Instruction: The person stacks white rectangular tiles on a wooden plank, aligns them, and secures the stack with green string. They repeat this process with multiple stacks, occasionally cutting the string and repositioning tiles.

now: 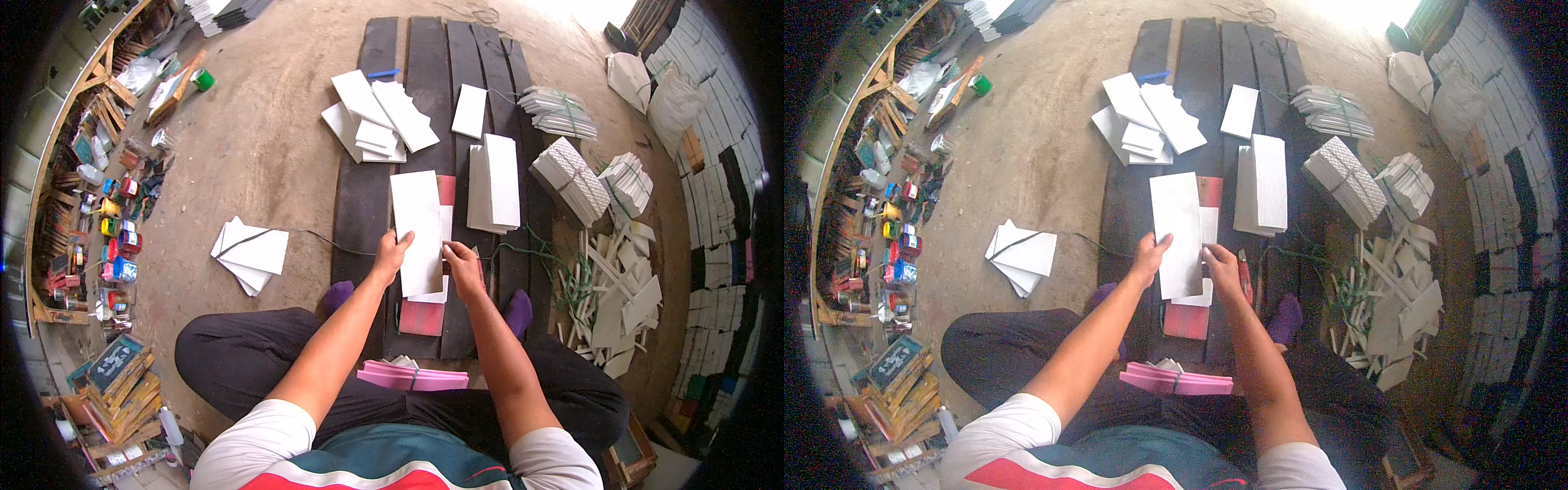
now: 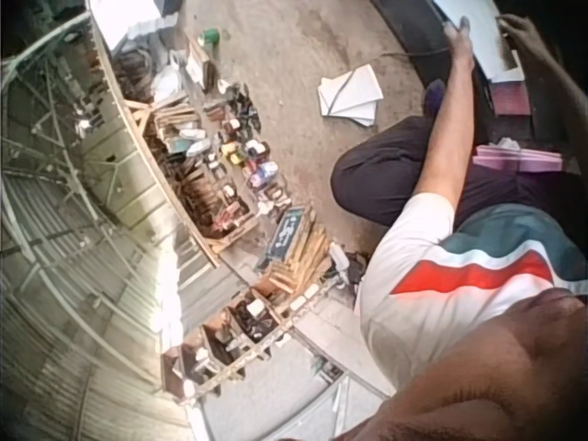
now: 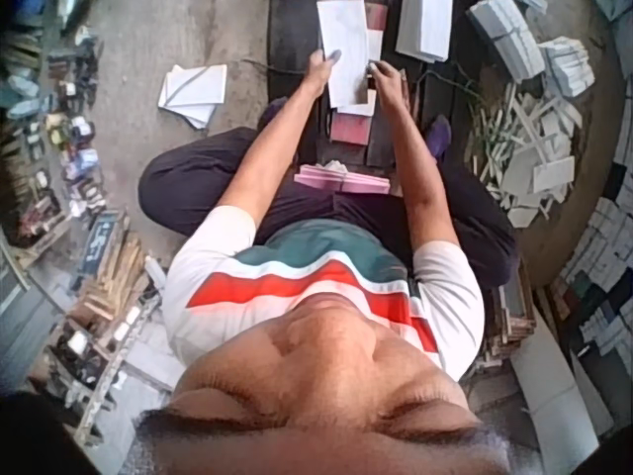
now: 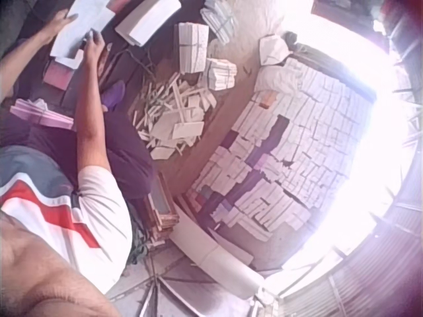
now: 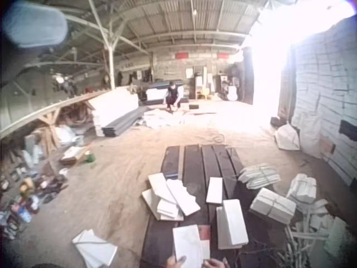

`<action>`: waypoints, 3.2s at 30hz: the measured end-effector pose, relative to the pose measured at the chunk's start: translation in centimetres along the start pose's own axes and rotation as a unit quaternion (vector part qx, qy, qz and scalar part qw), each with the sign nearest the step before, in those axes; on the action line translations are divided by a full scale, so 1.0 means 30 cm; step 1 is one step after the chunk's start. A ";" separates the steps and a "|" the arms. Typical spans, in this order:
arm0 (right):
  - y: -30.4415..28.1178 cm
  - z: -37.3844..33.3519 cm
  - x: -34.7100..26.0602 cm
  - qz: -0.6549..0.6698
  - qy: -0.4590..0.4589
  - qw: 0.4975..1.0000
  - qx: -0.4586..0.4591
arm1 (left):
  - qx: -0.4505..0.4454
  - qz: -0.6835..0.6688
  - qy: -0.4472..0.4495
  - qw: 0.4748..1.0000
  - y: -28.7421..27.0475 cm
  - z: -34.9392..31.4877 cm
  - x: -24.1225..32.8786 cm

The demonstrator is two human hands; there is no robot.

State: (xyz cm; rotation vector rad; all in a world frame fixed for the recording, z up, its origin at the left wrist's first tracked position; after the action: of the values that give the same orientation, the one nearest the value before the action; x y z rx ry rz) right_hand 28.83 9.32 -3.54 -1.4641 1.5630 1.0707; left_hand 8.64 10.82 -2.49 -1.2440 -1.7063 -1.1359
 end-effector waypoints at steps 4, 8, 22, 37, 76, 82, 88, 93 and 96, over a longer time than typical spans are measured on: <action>0.024 -0.022 -0.030 -0.022 -0.018 1.000 -0.005 | 0.019 0.004 0.002 1.000 -0.004 0.000 -0.003; 0.026 0.009 0.047 -0.144 -0.114 0.983 0.006 | 0.039 -0.033 -0.001 0.999 0.003 -0.001 -0.005; 0.030 -0.049 0.107 -0.114 0.057 0.992 0.023 | 0.054 -0.010 -0.034 0.998 -0.056 -0.023 -0.057; -0.066 -0.026 0.261 -0.246 -0.052 0.951 0.181 | 0.043 0.344 0.022 0.938 -0.022 -0.083 -0.227; -0.001 -0.064 0.176 -0.424 0.032 0.892 0.150 | 0.108 0.431 0.050 0.895 -0.017 -0.132 -0.338; 0.009 -0.063 0.161 -0.444 -0.039 0.881 0.158 | 0.126 0.435 0.073 0.888 0.013 -0.113 -0.342; 0.043 -0.029 0.093 -0.287 -0.034 0.947 0.142 | 0.159 0.373 0.043 0.913 0.027 -0.079 -0.304; -0.022 0.080 0.027 -0.238 -0.090 0.967 0.013 | 0.144 0.006 -0.030 0.989 0.023 -0.022 -0.234; -0.091 0.131 -0.185 -0.523 -0.162 0.815 0.188 | 0.144 -0.047 -0.081 0.985 0.020 -0.026 -0.142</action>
State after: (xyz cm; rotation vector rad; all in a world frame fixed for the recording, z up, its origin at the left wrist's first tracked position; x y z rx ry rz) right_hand 31.90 15.07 -0.22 -1.4267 0.4794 0.2797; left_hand 10.40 8.80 -5.95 -1.1080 -1.9891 -0.8196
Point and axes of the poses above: each hand's wrist, its own z-axis towards the middle knuckle, its own y-axis out of the palm, x = y × z, the point moved 2 cm from there along z, towards the middle knuckle, and after that the axes turned 2 degrees about x, right-handed, at the moved point
